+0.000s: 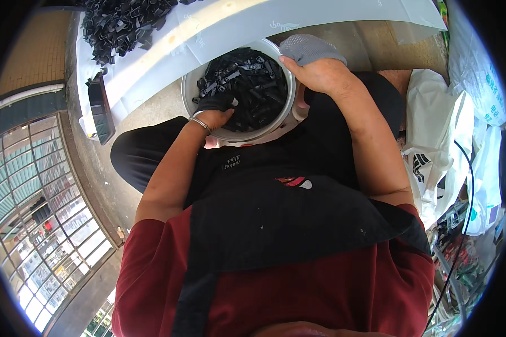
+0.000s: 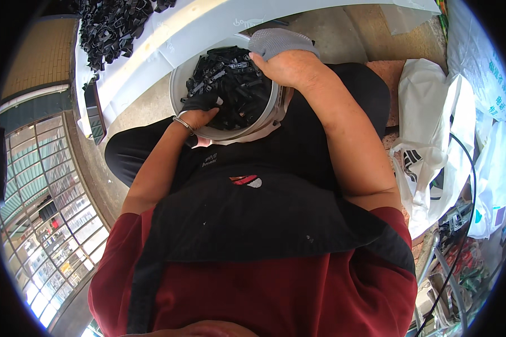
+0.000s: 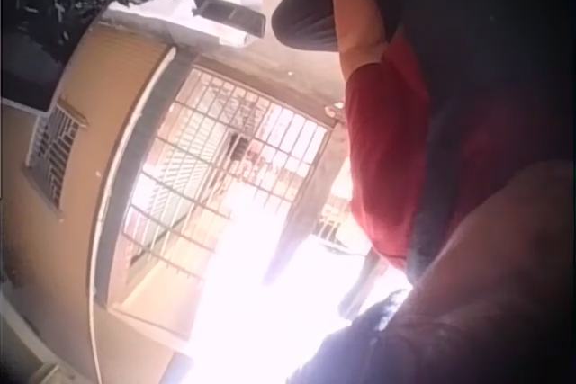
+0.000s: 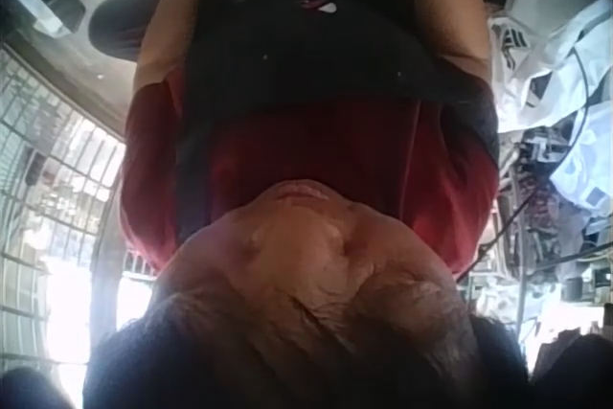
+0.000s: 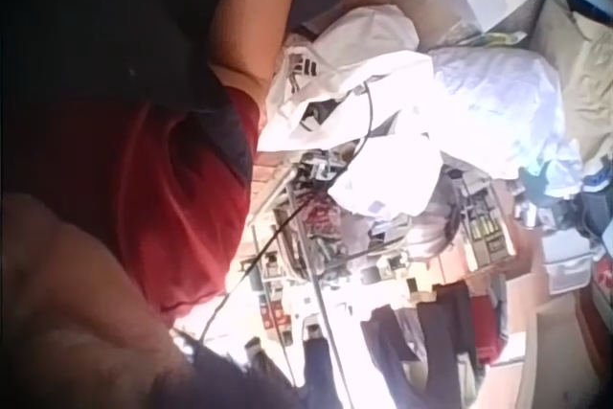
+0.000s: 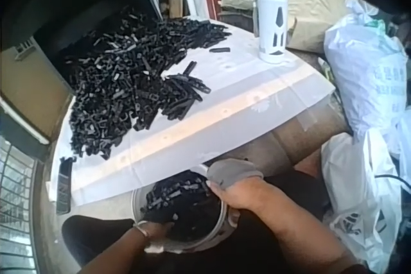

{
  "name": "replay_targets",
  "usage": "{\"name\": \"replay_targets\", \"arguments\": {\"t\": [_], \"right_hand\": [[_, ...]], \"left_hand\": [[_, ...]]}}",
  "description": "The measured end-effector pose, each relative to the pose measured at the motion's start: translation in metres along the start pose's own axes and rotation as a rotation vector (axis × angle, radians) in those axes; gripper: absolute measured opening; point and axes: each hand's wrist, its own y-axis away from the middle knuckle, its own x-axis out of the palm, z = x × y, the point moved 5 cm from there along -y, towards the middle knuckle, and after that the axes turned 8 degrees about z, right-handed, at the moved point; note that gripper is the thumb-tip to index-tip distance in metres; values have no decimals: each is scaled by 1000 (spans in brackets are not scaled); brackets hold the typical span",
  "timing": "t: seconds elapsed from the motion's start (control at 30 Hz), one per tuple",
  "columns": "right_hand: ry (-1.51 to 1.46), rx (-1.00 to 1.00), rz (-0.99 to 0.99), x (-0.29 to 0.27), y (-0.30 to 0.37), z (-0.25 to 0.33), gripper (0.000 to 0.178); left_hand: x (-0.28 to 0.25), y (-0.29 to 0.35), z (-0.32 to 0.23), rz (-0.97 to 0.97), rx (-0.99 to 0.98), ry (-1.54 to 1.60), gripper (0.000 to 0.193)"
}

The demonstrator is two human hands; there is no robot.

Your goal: Inspecting and sorting black plastic components into a bucket at a production workbench.

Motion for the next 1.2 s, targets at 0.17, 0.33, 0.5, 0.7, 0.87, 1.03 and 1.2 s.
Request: {"name": "replay_targets", "arguments": {"t": [0.17,0.33,0.5,0.7,0.87,1.03,1.2], "right_hand": [[-16,39,44,0,2,2,41],[48,55,119,9,1,8,37],[88,29,210,9,0,18,32],[83,24,100,15,7,12,28],[96,39,6,8,9,-3,28],[31,-33,-167,-27,18,-5,28],[49,205,-171,-47,-1,-58,29]], "left_hand": [[-13,-5,8,-279,-22,34,29],[-4,-24,-20,-287,35,-182,47],[34,-35,-42,87,111,-182,45],[44,-17,-63,239,209,-67,30],[17,1,-40,53,143,-188,23],[-37,32,14,-384,-202,-209,24],[-59,55,34,-897,-455,-279,34]]}}
